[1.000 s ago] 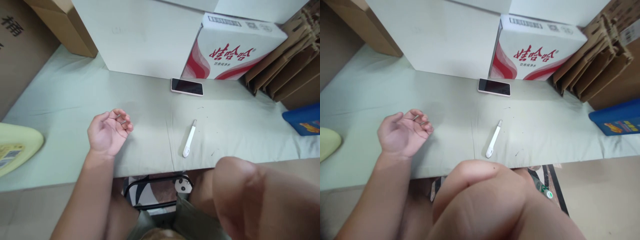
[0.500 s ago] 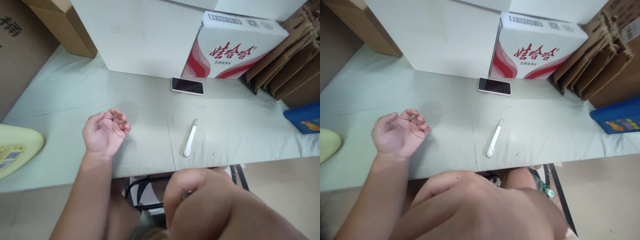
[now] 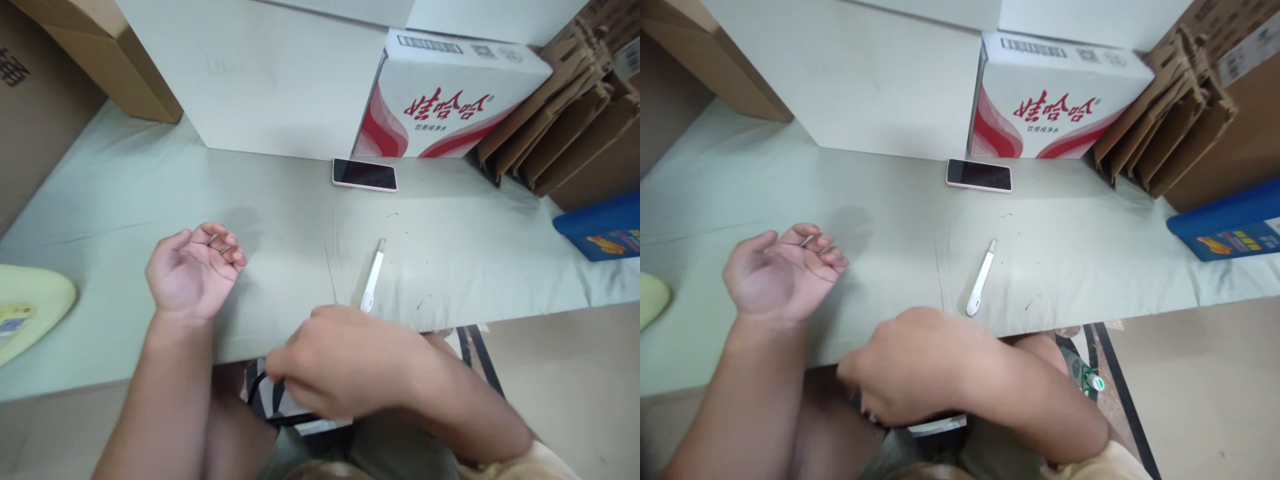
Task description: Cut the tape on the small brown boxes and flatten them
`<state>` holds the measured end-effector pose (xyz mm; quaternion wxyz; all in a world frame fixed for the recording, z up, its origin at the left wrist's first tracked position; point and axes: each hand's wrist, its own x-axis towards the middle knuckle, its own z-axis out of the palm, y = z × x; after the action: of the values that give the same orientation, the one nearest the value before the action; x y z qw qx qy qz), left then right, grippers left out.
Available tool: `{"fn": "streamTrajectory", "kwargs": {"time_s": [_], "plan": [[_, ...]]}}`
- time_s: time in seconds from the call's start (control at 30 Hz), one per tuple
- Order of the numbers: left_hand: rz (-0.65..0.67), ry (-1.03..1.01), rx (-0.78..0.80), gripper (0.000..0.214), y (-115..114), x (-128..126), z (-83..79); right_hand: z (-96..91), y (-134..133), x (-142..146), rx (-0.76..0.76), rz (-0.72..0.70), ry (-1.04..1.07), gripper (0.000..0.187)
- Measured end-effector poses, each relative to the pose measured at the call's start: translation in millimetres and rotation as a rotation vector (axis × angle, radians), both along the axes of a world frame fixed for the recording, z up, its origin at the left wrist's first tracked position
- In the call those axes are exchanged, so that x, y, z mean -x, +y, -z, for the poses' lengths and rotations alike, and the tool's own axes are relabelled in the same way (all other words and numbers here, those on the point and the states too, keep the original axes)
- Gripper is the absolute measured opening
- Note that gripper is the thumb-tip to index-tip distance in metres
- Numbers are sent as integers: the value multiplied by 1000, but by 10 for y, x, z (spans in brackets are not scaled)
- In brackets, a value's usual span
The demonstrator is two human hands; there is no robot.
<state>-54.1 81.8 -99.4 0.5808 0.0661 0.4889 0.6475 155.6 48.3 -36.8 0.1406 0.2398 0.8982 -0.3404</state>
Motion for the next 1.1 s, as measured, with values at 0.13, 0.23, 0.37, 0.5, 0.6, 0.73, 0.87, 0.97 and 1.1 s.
{"fn": "streamTrajectory", "kwargs": {"time_s": [0.13, 0.23, 0.37, 0.5, 0.6, 0.73, 0.87, 0.97, 1.1], "plan": [[-11, 5, -12, 22, 8, 13, -17, 240, 184, 130, -101, 9, -113, 26], [-20, 29, -19, 23, 7, 45, -23, 331, 241, 133, -20, 20, -97, 30], [-17, 39, -54, 24, -20, 116, -20, 416, 256, 90, -34, 80, -33, 40], [-21, -6, -118, 21, -77, 265, -24, 564, 259, 97, -57, 162, 35, 38], [-26, -33, -200, 20, -125, 425, -27, 648, 304, 239, -30, 181, 120, 29], [-59, -82, -255, 23, -190, 628, -35, 622, 516, 703, -34, 211, 245, 14], [-84, -119, -294, 21, -261, 789, -35, 523, 1027, 1440, -134, 315, 382, 20], [-76, -127, -327, 22, -308, 891, -7, 464, 1614, 2073, -231, 402, 467, 39], [-76, -157, -334, 21, -324, 998, 33, 398, 2508, 2817, -422, 545, 616, 39]]}}
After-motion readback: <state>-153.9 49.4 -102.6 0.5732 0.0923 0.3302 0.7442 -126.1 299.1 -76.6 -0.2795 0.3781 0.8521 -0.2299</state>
